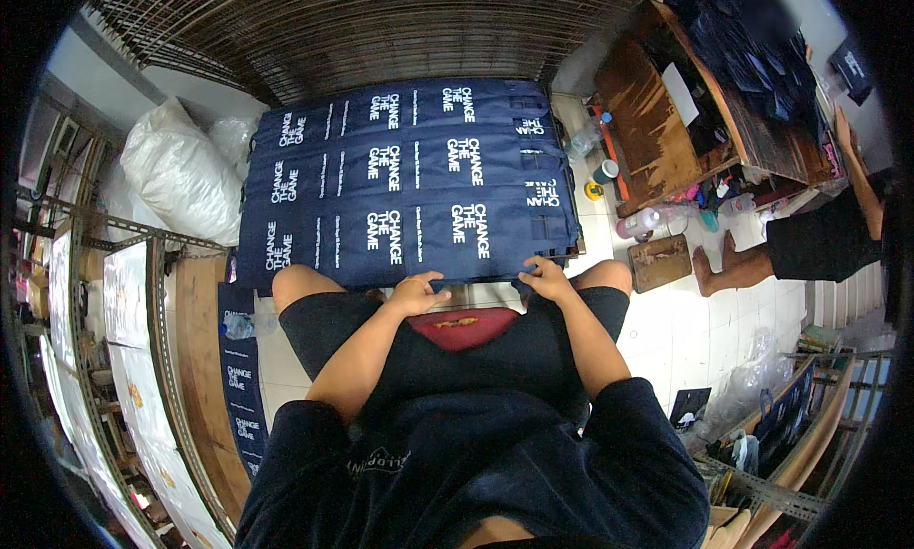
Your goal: The person repeatedly picks up blue tote bags from a table, folds them by hand, and places them into a stack. Another person is visible in the background working at a separate table.
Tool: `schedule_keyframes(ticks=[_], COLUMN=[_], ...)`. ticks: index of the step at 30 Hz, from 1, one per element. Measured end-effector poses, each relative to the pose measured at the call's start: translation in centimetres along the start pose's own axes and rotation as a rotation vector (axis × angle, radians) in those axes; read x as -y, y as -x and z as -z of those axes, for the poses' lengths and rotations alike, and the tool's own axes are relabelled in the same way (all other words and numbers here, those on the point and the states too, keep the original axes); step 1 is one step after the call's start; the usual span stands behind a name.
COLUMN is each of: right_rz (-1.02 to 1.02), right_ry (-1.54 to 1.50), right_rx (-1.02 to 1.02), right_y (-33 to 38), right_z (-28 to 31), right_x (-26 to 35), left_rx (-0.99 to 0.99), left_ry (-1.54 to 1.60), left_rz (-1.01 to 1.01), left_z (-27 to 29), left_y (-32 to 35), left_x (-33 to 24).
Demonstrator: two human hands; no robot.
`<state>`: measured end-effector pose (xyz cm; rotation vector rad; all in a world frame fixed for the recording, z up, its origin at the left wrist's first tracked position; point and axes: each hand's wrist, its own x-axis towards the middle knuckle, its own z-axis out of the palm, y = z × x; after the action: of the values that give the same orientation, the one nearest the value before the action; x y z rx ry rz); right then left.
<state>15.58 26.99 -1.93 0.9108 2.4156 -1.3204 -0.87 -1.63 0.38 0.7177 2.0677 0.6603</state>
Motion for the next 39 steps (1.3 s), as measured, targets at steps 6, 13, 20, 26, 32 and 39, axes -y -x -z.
schedule_keyframes(ticks=[6, 13, 20, 26, 32, 39], right_rz=[0.047, 0.059, 0.399, 0.524, 0.696, 0.724], right_ry=[-0.063, -0.55, -0.715, -1.037, -1.359, -1.315], right_rx=[-0.033, -0.101, -0.58, -1.083, -1.124, -1.134], right_y=[0.3, 1.9, 3.8, 7.8, 10.6, 8.6], right_z=[0.1, 5.1, 26.3, 46.8, 57.4, 62.4], right_x=[0.1, 1.9, 4.0, 5.4, 9.0, 12.2], left_rx=[0.0, -0.05, -0.028, -0.149, -0.283, -0.326], left_ry=[-0.012, -0.064, -0.008, 0.071, 0.08, 0.041], left_rz=[0.015, -0.079, -0.004, 0.055, 0.072, 0.152], left_z=[-0.1, -0.8, -0.5, -1.2, -1.4, -1.1], left_y=[0.1, -0.2, 0.7, 0.2, 1.0, 1.6], left_x=[0.3, 1.7, 0.9, 3.7, 4.5, 3.6])
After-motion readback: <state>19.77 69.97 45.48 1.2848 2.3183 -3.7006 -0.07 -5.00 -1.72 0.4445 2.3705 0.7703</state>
